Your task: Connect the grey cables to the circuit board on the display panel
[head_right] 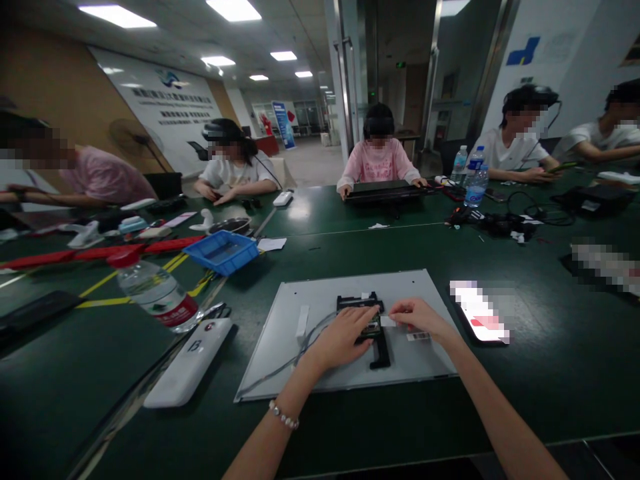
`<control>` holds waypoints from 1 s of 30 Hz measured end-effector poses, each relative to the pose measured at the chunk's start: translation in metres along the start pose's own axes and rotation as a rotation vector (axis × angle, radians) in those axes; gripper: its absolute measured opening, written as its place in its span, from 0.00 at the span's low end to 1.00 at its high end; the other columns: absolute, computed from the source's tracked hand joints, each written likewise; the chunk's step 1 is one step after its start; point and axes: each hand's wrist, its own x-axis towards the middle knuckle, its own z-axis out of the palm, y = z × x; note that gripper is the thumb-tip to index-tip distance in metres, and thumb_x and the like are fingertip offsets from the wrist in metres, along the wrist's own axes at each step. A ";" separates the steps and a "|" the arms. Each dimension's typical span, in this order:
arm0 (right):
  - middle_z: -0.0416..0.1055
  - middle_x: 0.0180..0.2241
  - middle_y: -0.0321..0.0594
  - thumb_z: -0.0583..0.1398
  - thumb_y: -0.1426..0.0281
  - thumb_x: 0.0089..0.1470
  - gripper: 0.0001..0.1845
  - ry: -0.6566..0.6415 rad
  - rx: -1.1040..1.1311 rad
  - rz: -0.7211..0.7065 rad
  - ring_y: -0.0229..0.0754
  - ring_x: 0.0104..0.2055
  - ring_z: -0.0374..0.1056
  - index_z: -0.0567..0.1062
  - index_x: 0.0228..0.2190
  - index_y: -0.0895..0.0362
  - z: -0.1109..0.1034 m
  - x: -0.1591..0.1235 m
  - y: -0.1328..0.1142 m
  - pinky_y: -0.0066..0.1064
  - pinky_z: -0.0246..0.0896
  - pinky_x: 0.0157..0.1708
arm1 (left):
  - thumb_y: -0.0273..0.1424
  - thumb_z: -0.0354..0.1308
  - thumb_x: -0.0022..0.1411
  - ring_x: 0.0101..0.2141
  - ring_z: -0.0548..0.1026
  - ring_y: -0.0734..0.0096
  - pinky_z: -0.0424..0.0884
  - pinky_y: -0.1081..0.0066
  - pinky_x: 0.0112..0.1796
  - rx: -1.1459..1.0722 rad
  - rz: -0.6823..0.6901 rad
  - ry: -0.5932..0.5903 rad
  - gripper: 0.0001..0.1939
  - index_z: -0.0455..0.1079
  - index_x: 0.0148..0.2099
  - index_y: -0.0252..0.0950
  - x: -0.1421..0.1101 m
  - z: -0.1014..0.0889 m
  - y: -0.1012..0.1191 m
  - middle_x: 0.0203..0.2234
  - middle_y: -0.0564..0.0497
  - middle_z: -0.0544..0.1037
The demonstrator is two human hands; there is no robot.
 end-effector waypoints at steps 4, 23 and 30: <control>0.70 0.22 0.36 0.60 0.65 0.46 0.12 -0.003 -0.061 -0.025 0.35 0.24 0.64 0.75 0.32 0.60 0.008 0.006 0.008 0.25 0.56 0.22 | 0.34 0.52 0.61 0.58 0.58 0.60 0.53 0.58 0.57 0.049 0.039 0.017 0.29 0.49 0.63 0.43 0.001 0.000 0.002 0.58 0.47 0.60; 0.72 0.35 0.41 0.58 0.66 0.52 0.09 0.143 -0.474 -0.304 0.41 0.35 0.67 0.77 0.32 0.56 0.022 -0.006 -0.004 0.32 0.61 0.36 | 0.29 0.49 0.59 0.57 0.57 0.59 0.46 0.52 0.58 0.111 0.053 0.033 0.20 0.60 0.55 0.40 0.003 0.003 0.011 0.52 0.46 0.64; 0.70 0.37 0.41 0.58 0.69 0.52 0.08 0.122 -0.467 -0.316 0.39 0.35 0.67 0.76 0.34 0.56 0.026 -0.011 -0.011 0.31 0.62 0.35 | 0.29 0.49 0.60 0.57 0.57 0.59 0.46 0.51 0.58 0.103 0.060 0.033 0.19 0.60 0.54 0.40 0.002 0.003 0.011 0.53 0.46 0.64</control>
